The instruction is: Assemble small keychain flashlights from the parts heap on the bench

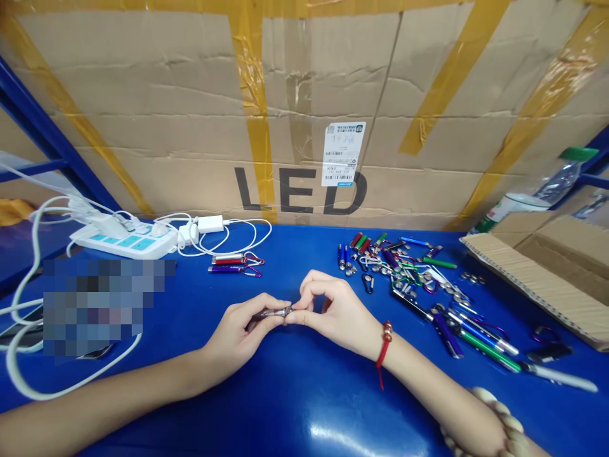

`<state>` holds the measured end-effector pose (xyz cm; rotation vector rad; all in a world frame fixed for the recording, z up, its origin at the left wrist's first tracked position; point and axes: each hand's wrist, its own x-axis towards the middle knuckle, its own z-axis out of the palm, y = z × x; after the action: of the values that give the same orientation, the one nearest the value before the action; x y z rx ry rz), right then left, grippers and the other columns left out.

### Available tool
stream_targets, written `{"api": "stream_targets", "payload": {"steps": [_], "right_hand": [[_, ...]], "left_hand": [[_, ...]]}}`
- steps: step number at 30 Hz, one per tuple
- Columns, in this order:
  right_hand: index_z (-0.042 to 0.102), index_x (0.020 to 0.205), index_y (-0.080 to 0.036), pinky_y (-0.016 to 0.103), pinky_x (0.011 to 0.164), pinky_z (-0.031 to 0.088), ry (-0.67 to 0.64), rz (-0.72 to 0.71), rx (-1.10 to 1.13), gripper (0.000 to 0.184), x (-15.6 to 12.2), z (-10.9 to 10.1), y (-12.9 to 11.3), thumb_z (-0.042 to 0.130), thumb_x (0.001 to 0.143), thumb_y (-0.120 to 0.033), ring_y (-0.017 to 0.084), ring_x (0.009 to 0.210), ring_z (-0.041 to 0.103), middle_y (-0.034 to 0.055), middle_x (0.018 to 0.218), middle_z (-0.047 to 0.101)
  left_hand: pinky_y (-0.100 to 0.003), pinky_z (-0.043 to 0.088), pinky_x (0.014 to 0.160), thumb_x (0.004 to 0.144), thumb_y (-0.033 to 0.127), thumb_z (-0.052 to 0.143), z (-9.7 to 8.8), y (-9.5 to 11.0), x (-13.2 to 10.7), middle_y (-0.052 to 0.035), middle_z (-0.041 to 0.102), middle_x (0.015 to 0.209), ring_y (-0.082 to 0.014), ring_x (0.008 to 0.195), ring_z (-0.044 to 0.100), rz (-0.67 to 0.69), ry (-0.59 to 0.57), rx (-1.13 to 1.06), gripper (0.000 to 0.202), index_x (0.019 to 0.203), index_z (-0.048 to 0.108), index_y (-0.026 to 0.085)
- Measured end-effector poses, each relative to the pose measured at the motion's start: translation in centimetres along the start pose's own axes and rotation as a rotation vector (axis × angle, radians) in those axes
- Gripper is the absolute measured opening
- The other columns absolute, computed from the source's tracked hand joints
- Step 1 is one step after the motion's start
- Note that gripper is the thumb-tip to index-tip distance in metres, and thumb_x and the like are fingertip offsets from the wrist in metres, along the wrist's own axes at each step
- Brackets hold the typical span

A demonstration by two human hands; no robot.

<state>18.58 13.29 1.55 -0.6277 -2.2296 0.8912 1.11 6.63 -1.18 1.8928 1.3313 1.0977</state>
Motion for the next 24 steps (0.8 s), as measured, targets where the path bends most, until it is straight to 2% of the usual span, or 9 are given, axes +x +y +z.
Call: {"api": "stream_targets", "payload": {"steps": [7, 11, 16, 24], "right_hand": [[0.054, 0.057, -0.013, 0.022, 0.058, 0.039, 0.013, 0.022, -0.003, 0.034, 0.15, 0.12, -0.04, 0.067, 0.071, -0.040, 0.009, 0.064, 0.050, 0.0016, 0.068, 0.053], [0.057, 0.058, -0.013, 0.022, 0.056, 0.038, -0.002, 0.038, 0.006, 0.033, 0.10, 0.02, 0.12, 0.066, 0.071, -0.042, 0.010, 0.064, 0.050, 0.0024, 0.069, 0.053], [0.056, 0.057, -0.013, 0.022, 0.055, 0.038, -0.021, 0.082, 0.033, 0.038, 0.12, 0.30, 0.50, 0.065, 0.070, -0.047, 0.010, 0.062, 0.049, 0.0026, 0.068, 0.052], [0.057, 0.057, -0.013, 0.021, 0.051, 0.036, -0.013, 0.108, -0.082, 0.041, 0.10, 0.64, 0.19, 0.062, 0.072, -0.051, 0.009, 0.058, 0.047, 0.0023, 0.068, 0.050]], "left_hand": [[-0.019, 0.045, 0.067, 0.087, 0.020, 0.046, -0.23, 0.66, 0.20, -0.0018, 0.065, 0.090, -0.0114, 0.076, 0.059, 0.010, -0.007, -0.063, 0.017, 0.094, 0.062, 0.017], [-0.020, 0.046, 0.071, 0.087, 0.021, 0.046, -0.17, 0.47, -0.03, -0.0043, 0.064, 0.100, -0.0126, 0.080, 0.060, 0.015, -0.013, -0.074, 0.024, 0.106, 0.060, 0.018], [-0.020, 0.044, 0.067, 0.088, 0.019, 0.040, -0.19, 0.54, -0.21, -0.0034, 0.062, 0.080, -0.0116, 0.068, 0.056, 0.098, -0.048, 0.016, 0.030, 0.113, 0.059, 0.019], [-0.018, 0.039, 0.057, 0.088, 0.024, 0.038, 0.24, 0.03, 0.03, -0.0013, 0.055, 0.066, -0.0103, 0.059, 0.052, 0.037, -0.053, -0.058, 0.024, 0.100, 0.057, 0.015]]}}
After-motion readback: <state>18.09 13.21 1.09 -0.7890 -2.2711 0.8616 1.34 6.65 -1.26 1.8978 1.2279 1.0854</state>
